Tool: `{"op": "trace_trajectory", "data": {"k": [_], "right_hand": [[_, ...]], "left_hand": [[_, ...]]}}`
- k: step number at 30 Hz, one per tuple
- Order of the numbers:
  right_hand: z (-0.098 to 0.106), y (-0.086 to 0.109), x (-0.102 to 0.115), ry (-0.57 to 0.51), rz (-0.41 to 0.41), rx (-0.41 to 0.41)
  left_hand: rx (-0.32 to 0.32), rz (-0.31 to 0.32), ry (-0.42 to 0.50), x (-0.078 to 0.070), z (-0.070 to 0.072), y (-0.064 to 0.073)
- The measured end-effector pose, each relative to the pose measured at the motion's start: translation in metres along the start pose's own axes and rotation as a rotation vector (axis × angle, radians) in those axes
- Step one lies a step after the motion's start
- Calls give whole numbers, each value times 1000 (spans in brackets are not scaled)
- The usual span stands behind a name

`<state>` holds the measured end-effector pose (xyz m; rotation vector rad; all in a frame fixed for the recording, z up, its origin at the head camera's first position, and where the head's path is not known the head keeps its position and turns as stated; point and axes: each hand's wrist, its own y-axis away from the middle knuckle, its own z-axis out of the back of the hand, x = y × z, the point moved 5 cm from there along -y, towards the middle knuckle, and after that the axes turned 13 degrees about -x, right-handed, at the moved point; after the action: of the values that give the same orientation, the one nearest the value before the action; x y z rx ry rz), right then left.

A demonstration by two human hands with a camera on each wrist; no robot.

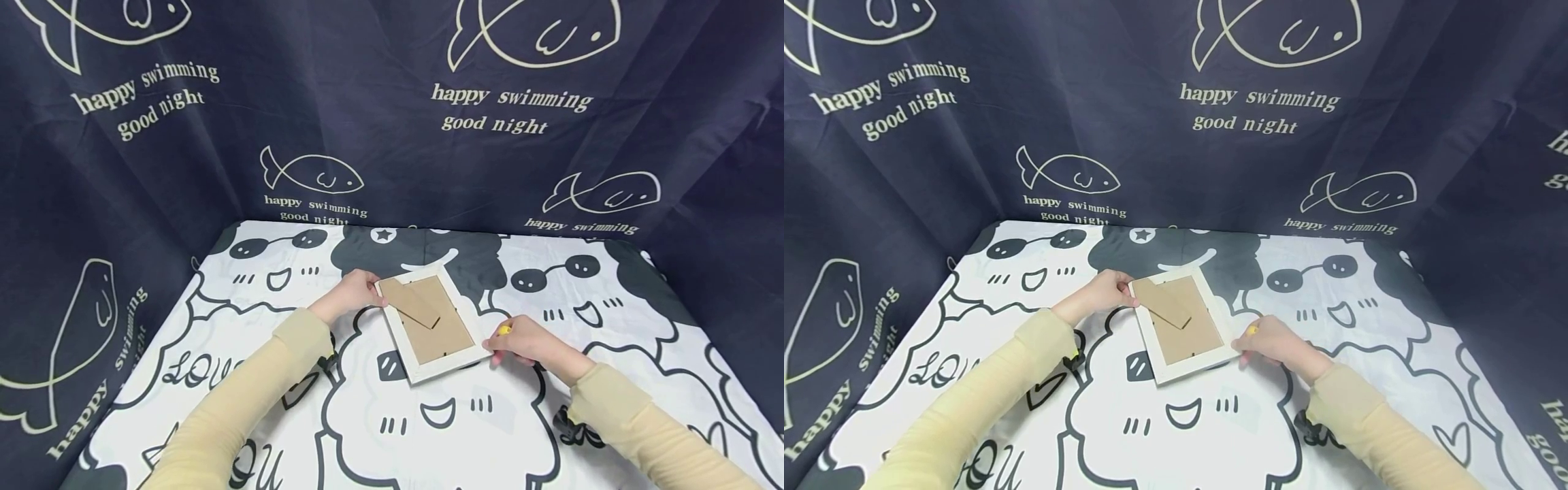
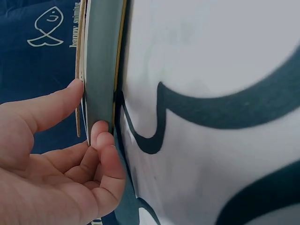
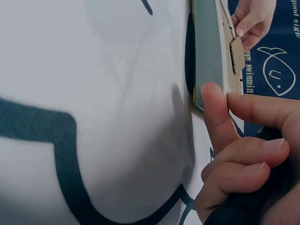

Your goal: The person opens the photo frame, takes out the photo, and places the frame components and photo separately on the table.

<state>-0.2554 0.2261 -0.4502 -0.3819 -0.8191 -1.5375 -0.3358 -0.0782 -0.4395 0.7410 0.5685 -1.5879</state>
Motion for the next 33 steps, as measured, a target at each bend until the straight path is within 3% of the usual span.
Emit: {"op": "trace_trajectory", "data": {"k": [7, 21, 29, 33], "right_hand": [[-4, 3, 0, -17, -46, 5], [-14, 6, 3, -54, -34, 27], [-14, 6, 5, -46, -8, 23], [-15, 5, 5, -41, -15, 17]], "left_hand": [[19, -1, -47, -4, 1, -6], [14, -20, -118, -9, 3, -16], [29, 22, -60, -8, 1, -23], [28, 12, -56, -8, 0, -28]]}}
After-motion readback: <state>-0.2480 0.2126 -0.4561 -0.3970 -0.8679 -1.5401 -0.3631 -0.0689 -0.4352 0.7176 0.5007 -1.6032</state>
